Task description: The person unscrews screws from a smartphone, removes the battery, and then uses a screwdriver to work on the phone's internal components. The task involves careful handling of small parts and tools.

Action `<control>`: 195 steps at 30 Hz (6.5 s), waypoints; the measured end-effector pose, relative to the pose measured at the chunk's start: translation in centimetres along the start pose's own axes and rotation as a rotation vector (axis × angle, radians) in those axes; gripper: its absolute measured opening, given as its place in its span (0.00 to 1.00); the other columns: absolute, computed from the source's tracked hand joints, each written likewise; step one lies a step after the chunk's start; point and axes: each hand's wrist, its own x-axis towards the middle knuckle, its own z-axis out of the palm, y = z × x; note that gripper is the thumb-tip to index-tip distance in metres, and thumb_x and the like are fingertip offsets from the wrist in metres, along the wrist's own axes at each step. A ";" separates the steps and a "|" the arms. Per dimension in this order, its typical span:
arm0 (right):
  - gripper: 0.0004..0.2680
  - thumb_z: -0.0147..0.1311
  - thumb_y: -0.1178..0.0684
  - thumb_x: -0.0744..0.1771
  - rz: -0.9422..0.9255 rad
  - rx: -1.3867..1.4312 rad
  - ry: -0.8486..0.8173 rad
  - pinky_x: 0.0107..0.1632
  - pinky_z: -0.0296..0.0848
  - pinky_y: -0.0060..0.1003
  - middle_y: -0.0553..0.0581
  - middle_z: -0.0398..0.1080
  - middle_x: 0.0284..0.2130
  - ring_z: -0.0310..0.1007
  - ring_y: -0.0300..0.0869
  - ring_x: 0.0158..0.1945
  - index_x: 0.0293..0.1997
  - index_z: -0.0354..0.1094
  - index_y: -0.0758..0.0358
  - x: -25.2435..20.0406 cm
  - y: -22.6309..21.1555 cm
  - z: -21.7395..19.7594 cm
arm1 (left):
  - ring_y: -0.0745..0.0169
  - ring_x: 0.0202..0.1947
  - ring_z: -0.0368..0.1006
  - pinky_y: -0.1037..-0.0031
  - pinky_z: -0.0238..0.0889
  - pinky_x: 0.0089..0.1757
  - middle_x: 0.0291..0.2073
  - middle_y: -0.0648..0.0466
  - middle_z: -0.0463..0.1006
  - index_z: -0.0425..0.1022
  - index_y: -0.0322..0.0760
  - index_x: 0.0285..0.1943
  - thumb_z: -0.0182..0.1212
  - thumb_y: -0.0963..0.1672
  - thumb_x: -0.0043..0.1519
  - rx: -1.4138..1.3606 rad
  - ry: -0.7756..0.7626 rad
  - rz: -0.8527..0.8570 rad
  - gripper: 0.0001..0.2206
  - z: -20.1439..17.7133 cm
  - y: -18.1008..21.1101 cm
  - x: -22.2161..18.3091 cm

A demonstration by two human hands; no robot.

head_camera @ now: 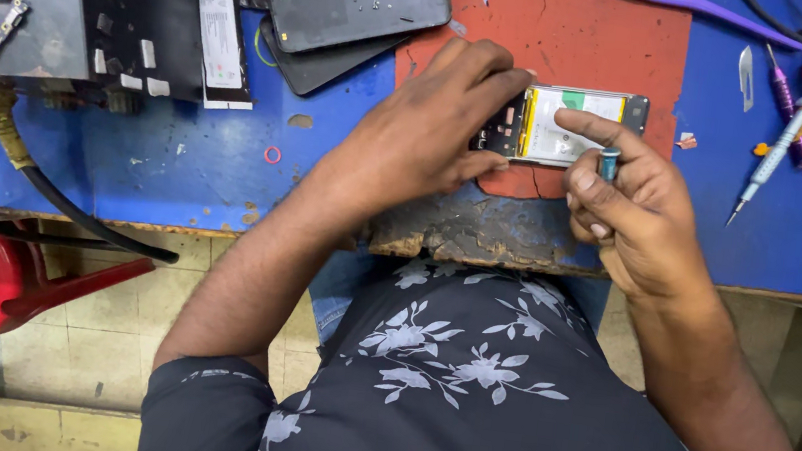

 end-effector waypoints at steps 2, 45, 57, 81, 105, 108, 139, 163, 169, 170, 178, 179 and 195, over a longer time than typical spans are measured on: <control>0.20 0.56 0.58 0.69 -0.019 -0.045 0.008 0.26 0.53 0.22 0.47 0.65 0.30 0.55 0.27 0.25 0.70 0.59 0.73 -0.1 -0.1 -0.1 | 0.43 0.59 0.65 0.61 0.65 0.56 0.58 0.46 0.67 0.67 0.33 0.66 0.78 0.42 0.48 -0.034 -0.008 -0.037 0.35 0.2 -0.1 -0.1; 0.18 0.68 0.54 0.64 -0.394 -1.384 0.140 0.45 0.80 0.38 0.63 0.65 0.66 0.78 0.52 0.53 0.59 0.72 0.61 0.8 -2.5 1.5 | 0.57 0.74 0.62 0.70 0.63 0.67 0.67 0.50 0.63 0.57 0.32 0.75 0.51 0.27 0.58 -0.918 0.192 -0.436 0.33 2.7 -1.1 -3.0; 0.17 0.67 0.55 0.64 -0.407 -1.359 0.148 0.45 0.81 0.38 0.63 0.66 0.66 0.78 0.52 0.52 0.58 0.72 0.61 0.7 -2.3 1.4 | 0.62 0.42 0.78 0.74 0.72 0.46 0.51 0.45 0.79 0.70 0.31 0.64 0.63 0.34 0.59 -0.293 0.365 -0.463 0.22 2.6 0.5 -1.4; 0.17 0.69 0.55 0.64 -0.436 -1.326 0.125 0.44 0.81 0.36 0.62 0.66 0.66 0.77 0.51 0.54 0.58 0.73 0.60 0.8 -2.0 0.7 | 0.46 0.49 0.74 0.65 0.70 0.51 0.52 0.44 0.75 0.70 0.33 0.64 0.63 0.32 0.62 0.241 0.565 -0.171 0.21 -3.8 -0.1 -3.4; 0.08 0.65 0.62 0.68 -0.508 -1.393 0.305 0.28 0.67 0.41 0.63 0.77 0.54 0.73 0.49 0.31 0.51 0.76 0.65 0.1 -3.3 -1.4 | 0.41 0.46 0.70 0.58 0.64 0.46 0.46 0.44 0.74 0.73 0.28 0.52 0.68 0.38 0.60 0.643 0.251 -0.070 0.13 -7.1 -3.0 -2.7; 0.08 0.59 0.63 0.72 -0.608 -1.490 0.290 0.41 0.71 0.37 0.57 0.73 0.45 0.73 0.46 0.36 0.58 0.73 0.63 -0.1 -4.2 -3.9 | 0.42 0.49 0.70 0.58 0.65 0.50 0.46 0.45 0.73 0.73 0.27 0.52 0.60 0.32 0.58 0.658 0.316 -0.065 0.14 -6.8 -2.6 -2.9; 0.25 0.74 0.49 0.60 -0.835 -1.250 0.050 0.48 0.74 0.42 0.63 0.67 0.48 0.72 0.52 0.47 0.57 0.63 0.65 -1.1 0.2 5.2 | 0.55 0.61 0.69 0.63 0.61 0.64 0.60 0.45 0.71 0.49 0.33 0.82 0.34 0.62 0.75 -1.592 0.519 -0.272 0.37 7.3 4.9 -4.2; 0.02 0.52 0.63 0.71 -0.497 -1.264 0.022 0.40 0.71 0.40 0.60 0.68 0.41 0.74 0.48 0.37 0.47 0.67 0.67 -2.2 -2.5 6.0 | 0.58 0.61 0.71 0.66 0.65 0.64 0.61 0.44 0.74 0.63 0.25 0.75 0.33 0.61 0.74 -1.308 0.216 -0.350 0.38 6.6 5.2 -5.9; 0.05 0.54 0.64 0.72 -0.610 -1.025 0.051 0.45 0.76 0.31 0.59 0.70 0.43 0.77 0.41 0.41 0.52 0.65 0.70 -2.6 -1.5 5.5 | 0.60 0.50 0.73 0.67 0.68 0.56 0.49 0.47 0.77 0.59 0.27 0.77 0.30 0.62 0.76 -1.602 0.297 -0.346 0.38 6.3 4.9 -5.4; 0.08 0.57 0.64 0.70 -0.639 -1.058 0.075 0.46 0.77 0.31 0.59 0.69 0.44 0.77 0.42 0.42 0.53 0.65 0.70 -2.7 -0.9 5.7 | 0.60 0.51 0.73 0.67 0.68 0.57 0.49 0.48 0.76 0.59 0.28 0.78 0.29 0.62 0.75 -1.633 0.318 -0.339 0.38 6.4 4.9 -5.4; 0.19 0.64 0.65 0.67 -0.731 -1.084 0.143 0.48 0.80 0.33 0.63 0.63 0.53 0.76 0.44 0.45 0.59 0.54 0.69 -1.7 2.8 5.3 | 0.57 0.53 0.73 0.67 0.65 0.61 0.54 0.47 0.75 0.66 0.26 0.69 0.27 0.58 0.78 -1.013 0.535 -0.399 0.34 8.3 5.1 -5.6; 0.18 0.64 0.65 0.68 -0.735 -1.093 0.148 0.49 0.80 0.34 0.64 0.63 0.53 0.77 0.44 0.45 0.59 0.55 0.69 -1.6 3.0 5.2 | 0.57 0.53 0.73 0.67 0.66 0.62 0.54 0.47 0.75 0.67 0.26 0.67 0.26 0.58 0.79 -0.887 0.538 -0.401 0.33 8.4 5.1 -5.6; 0.13 0.66 0.46 0.67 -0.642 -1.556 0.086 0.30 0.69 0.44 0.56 0.70 0.28 0.73 0.51 0.28 0.33 0.67 0.63 -1.5 -0.7 6.0 | 0.61 0.53 0.71 0.69 0.66 0.56 0.54 0.48 0.74 0.60 0.25 0.73 0.33 0.62 0.74 -1.226 0.479 -0.384 0.38 7.0 5.2 -5.0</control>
